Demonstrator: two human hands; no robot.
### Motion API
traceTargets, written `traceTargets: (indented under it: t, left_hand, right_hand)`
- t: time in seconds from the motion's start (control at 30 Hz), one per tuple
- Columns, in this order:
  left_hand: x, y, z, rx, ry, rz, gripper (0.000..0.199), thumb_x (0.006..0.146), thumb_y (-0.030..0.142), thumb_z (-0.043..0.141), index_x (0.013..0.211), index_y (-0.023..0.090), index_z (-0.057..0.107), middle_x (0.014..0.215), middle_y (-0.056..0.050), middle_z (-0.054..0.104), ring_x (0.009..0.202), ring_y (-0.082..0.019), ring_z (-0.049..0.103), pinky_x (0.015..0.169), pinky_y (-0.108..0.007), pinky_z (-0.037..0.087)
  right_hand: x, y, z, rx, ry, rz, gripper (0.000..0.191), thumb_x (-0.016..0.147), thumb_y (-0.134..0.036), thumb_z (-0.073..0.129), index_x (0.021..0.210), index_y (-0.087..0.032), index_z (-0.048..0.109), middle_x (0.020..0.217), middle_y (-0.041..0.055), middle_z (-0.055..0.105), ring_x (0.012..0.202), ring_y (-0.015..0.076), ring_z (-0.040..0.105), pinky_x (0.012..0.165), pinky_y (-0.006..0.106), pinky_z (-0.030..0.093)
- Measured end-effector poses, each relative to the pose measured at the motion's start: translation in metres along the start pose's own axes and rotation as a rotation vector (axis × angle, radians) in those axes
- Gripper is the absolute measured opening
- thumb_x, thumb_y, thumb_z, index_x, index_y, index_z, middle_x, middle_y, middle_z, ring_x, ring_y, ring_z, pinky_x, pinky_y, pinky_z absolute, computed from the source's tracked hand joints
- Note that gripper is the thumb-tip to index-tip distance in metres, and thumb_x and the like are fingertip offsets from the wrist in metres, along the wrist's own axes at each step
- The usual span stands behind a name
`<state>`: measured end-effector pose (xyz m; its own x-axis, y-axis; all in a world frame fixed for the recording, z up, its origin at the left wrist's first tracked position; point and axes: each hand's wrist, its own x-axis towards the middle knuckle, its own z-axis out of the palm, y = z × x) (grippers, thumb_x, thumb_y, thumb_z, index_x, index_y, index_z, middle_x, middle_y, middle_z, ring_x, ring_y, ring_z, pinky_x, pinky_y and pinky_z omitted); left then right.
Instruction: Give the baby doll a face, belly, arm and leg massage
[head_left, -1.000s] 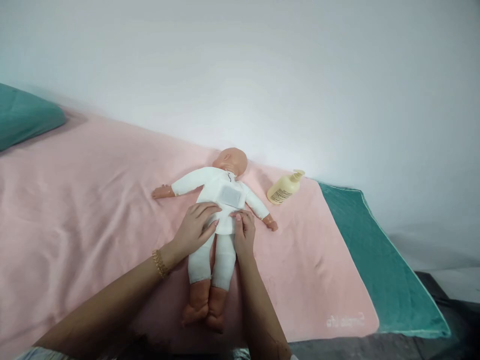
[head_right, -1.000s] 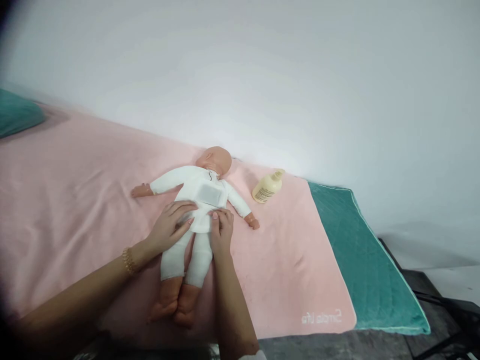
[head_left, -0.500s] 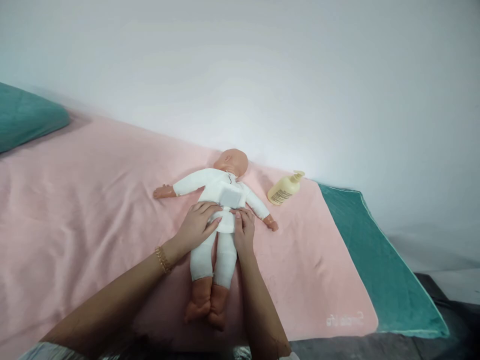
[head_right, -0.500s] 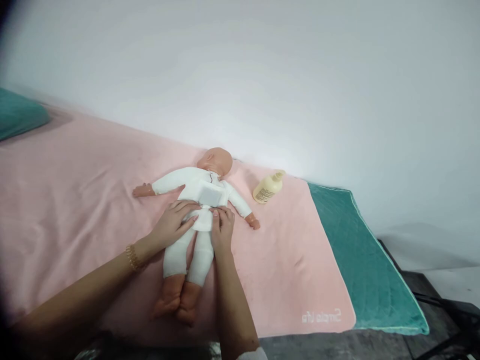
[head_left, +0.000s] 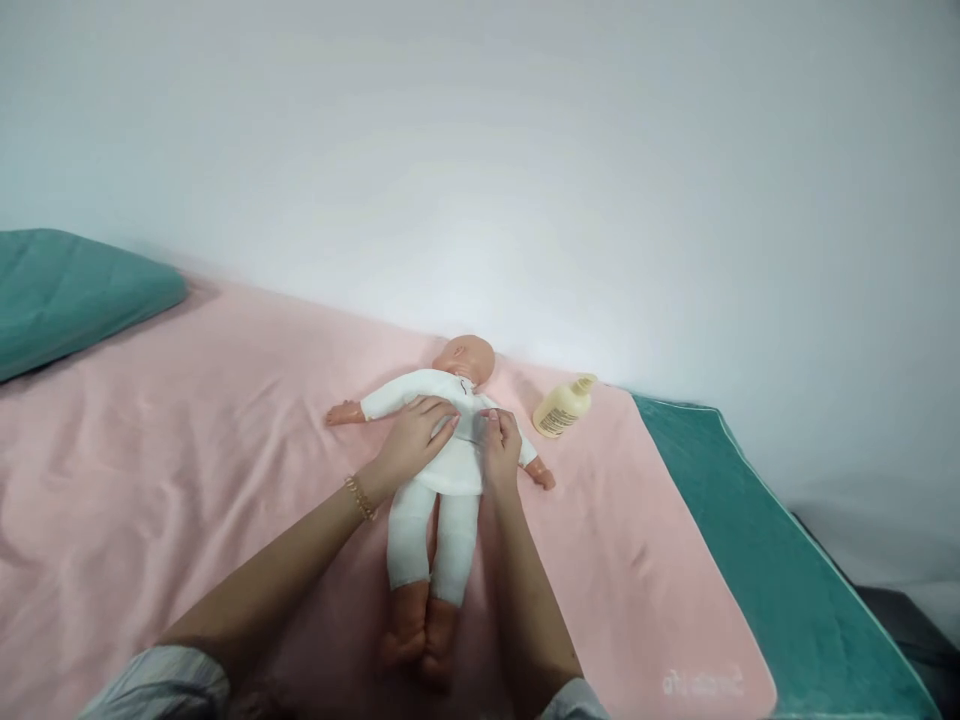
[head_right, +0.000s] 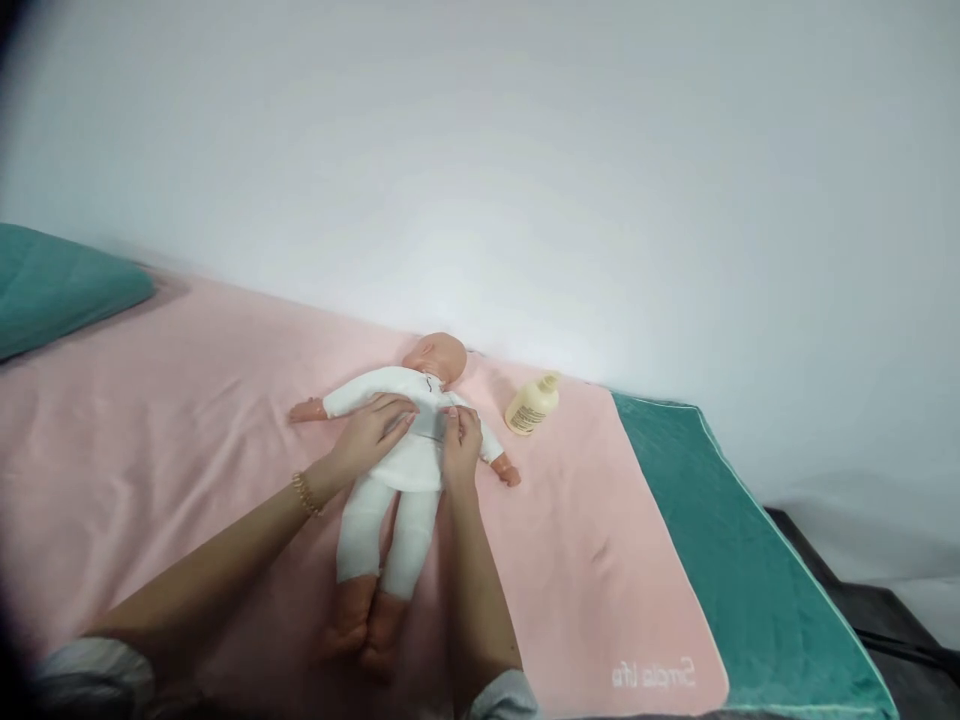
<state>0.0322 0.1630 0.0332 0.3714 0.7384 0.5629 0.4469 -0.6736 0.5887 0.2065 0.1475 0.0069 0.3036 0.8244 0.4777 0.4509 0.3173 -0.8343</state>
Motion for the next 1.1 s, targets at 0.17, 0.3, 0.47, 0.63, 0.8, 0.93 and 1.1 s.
traceTargets:
  t: [0.17, 0.3, 0.47, 0.63, 0.8, 0.93, 1.1]
  left_hand:
    - [0.017, -0.012, 0.016, 0.052, -0.013, -0.07, 0.026, 0.1, 0.027, 0.043, 0.1, 0.017, 0.067, 0.108, -0.008, 0.07, 0.104, -0.024, 0.059, 0.095, -0.042, 0.045]
    - [0.011, -0.024, 0.026, 0.048, -0.019, -0.107, 0.025, 0.099, 0.027, 0.043, 0.098, 0.017, 0.066, 0.106, -0.007, 0.07, 0.102, -0.025, 0.059, 0.093, -0.042, 0.045]
    - [0.007, -0.027, 0.026, 0.087, -0.07, -0.133, 0.023, 0.098, 0.027, 0.044, 0.097, 0.017, 0.065, 0.102, -0.006, 0.071, 0.099, -0.025, 0.06, 0.091, -0.043, 0.045]
    - [0.007, -0.023, 0.024, 0.146, -0.083, -0.122, 0.023, 0.098, 0.026, 0.044, 0.1, 0.016, 0.065, 0.104, -0.007, 0.07, 0.099, -0.026, 0.059, 0.091, -0.044, 0.045]
    - [0.002, -0.023, 0.026, 0.161, -0.002, -0.027, 0.023, 0.098, 0.022, 0.044, 0.108, 0.016, 0.064, 0.11, -0.008, 0.068, 0.107, -0.025, 0.058, 0.098, -0.043, 0.044]
    - [0.001, -0.024, 0.028, 0.138, 0.071, 0.012, 0.027, 0.097, 0.022, 0.045, 0.118, 0.014, 0.06, 0.119, -0.01, 0.066, 0.114, -0.025, 0.056, 0.103, -0.042, 0.043]
    - [0.001, -0.029, 0.03, 0.117, 0.04, -0.067, 0.028, 0.098, 0.027, 0.045, 0.119, 0.015, 0.059, 0.122, -0.01, 0.066, 0.116, -0.026, 0.056, 0.104, -0.044, 0.043]
  right_hand:
    - [0.02, 0.011, 0.014, -0.042, -0.075, -0.009, 0.027, 0.093, -0.038, 0.048, 0.078, -0.02, 0.062, 0.081, 0.0036, 0.062, 0.082, 0.0206, 0.056, 0.078, 0.033, 0.042]
    - [0.015, 0.02, 0.016, -0.062, -0.125, -0.005, 0.025, 0.092, -0.036, 0.049, 0.076, -0.021, 0.06, 0.079, 0.0032, 0.062, 0.082, 0.0207, 0.055, 0.079, 0.034, 0.041]
    - [0.014, 0.02, 0.016, -0.143, -0.208, 0.014, 0.027, 0.095, -0.035, 0.047, 0.077, -0.02, 0.061, 0.081, 0.0043, 0.063, 0.084, 0.0212, 0.055, 0.08, 0.034, 0.04]
    - [0.015, 0.016, 0.017, -0.16, -0.237, 0.028, 0.026, 0.095, -0.032, 0.048, 0.076, -0.021, 0.06, 0.081, 0.0043, 0.064, 0.084, 0.0212, 0.055, 0.081, 0.035, 0.04]
    - [0.011, 0.013, 0.014, -0.115, -0.167, -0.026, 0.021, 0.095, -0.03, 0.048, 0.081, -0.021, 0.062, 0.087, 0.0051, 0.064, 0.09, 0.0216, 0.055, 0.085, 0.035, 0.042]
    - [0.009, 0.012, 0.013, -0.077, -0.123, -0.09, 0.021, 0.096, -0.031, 0.048, 0.092, -0.021, 0.065, 0.1, 0.0074, 0.065, 0.102, 0.0226, 0.055, 0.093, 0.038, 0.041]
    - [0.01, 0.015, 0.013, -0.085, -0.161, -0.096, 0.022, 0.097, -0.032, 0.047, 0.1, -0.021, 0.066, 0.105, 0.0078, 0.067, 0.106, 0.0227, 0.056, 0.096, 0.038, 0.041]
